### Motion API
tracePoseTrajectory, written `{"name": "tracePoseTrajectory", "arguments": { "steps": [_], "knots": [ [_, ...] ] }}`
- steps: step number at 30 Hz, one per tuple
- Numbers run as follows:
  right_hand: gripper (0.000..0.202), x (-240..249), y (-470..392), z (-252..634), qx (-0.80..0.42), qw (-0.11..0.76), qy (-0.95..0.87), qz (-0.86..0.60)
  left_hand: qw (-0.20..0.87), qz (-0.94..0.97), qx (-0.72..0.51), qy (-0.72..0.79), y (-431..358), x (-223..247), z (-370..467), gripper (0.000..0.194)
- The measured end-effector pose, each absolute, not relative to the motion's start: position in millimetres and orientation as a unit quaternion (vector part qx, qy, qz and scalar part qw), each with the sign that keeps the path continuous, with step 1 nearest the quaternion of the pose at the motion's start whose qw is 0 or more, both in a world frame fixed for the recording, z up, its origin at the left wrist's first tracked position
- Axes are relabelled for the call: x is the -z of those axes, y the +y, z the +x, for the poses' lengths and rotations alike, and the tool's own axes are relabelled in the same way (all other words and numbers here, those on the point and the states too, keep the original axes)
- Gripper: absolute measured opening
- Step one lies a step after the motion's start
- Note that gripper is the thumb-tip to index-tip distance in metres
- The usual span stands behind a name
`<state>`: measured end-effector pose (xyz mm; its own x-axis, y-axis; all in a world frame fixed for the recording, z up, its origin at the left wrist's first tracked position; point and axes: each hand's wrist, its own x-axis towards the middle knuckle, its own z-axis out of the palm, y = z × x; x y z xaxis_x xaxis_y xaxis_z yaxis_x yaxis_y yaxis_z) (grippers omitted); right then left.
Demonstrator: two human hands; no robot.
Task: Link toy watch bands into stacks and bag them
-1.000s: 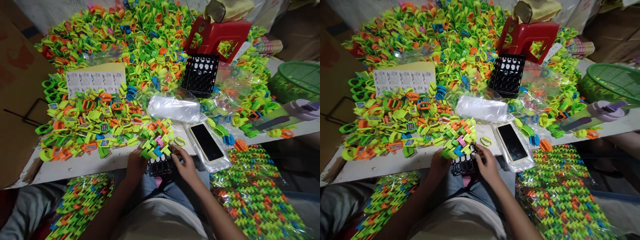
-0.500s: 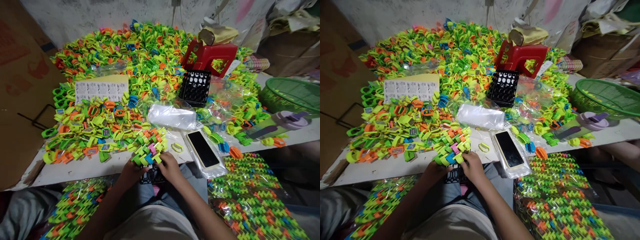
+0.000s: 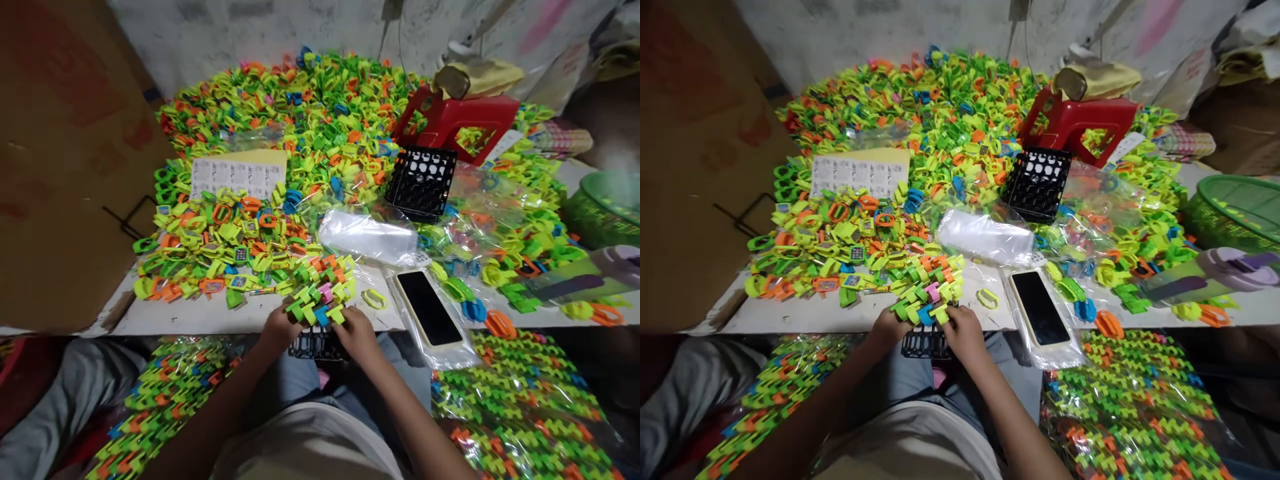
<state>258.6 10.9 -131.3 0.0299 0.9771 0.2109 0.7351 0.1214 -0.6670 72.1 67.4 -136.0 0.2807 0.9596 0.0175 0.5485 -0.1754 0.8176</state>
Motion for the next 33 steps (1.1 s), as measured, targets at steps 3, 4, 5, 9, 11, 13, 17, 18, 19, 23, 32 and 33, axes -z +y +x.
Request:
{"name": "tracePoseTrajectory", "arguments": {
  "steps": [3, 4, 5, 9, 11, 13, 17, 18, 19, 23, 32, 33],
  "knots": [
    [0.012, 128, 9, 265, -0.197, 0.383, -0.676, -0.598, 0.334, 0.731, -0.285, 0.523, 70, 117, 47, 0.014],
    [0.013, 128, 8, 267, -0.196, 0.403, -0.670, -0.592, 0.301, 0.736, -0.288, 0.534, 73, 110, 37, 0.018],
    [0.015, 128, 5, 269, -0.195, 0.419, -0.661, -0.592, 0.252, 0.741, -0.287, 0.553, 76, 104, 28, 0.022],
    [0.019, 126, -10, 272, -0.193, 0.454, -0.611, -0.619, 0.038, 0.770, -0.202, 0.604, 92, 91, 5, 0.027],
    [0.017, 124, -19, 271, -0.199, 0.465, -0.599, -0.621, 0.014, 0.797, -0.158, 0.583, 97, 89, 1, 0.022],
    [0.017, 119, -28, 268, -0.214, 0.470, -0.599, -0.612, 0.003, 0.806, -0.144, 0.573, 97, 85, -4, 0.020],
    [0.017, 102, -44, 253, -0.279, 0.470, -0.589, -0.596, 0.013, 0.767, -0.238, 0.596, 76, 67, -24, 0.021],
    [0.017, 96, -48, 247, -0.306, 0.470, -0.584, -0.587, 0.033, 0.755, -0.284, 0.590, 66, 62, -27, 0.021],
    [0.016, 90, -51, 240, -0.340, 0.471, -0.577, -0.574, 0.053, 0.741, -0.327, 0.584, 55, 58, -27, 0.020],
    [0.026, 69, -58, 213, -0.501, 0.486, -0.508, -0.505, 0.121, 0.780, -0.365, 0.493, 7, 54, 6, 0.010],
    [0.033, 99, -26, 271, -0.430, 0.552, -0.388, -0.600, 0.095, 0.885, -0.268, 0.369, 15, 48, 92, 0.030],
    [0.033, 106, -19, 279, -0.408, 0.552, -0.396, -0.610, 0.075, 0.888, -0.261, 0.370, 24, 47, 97, 0.034]
  ]
}}
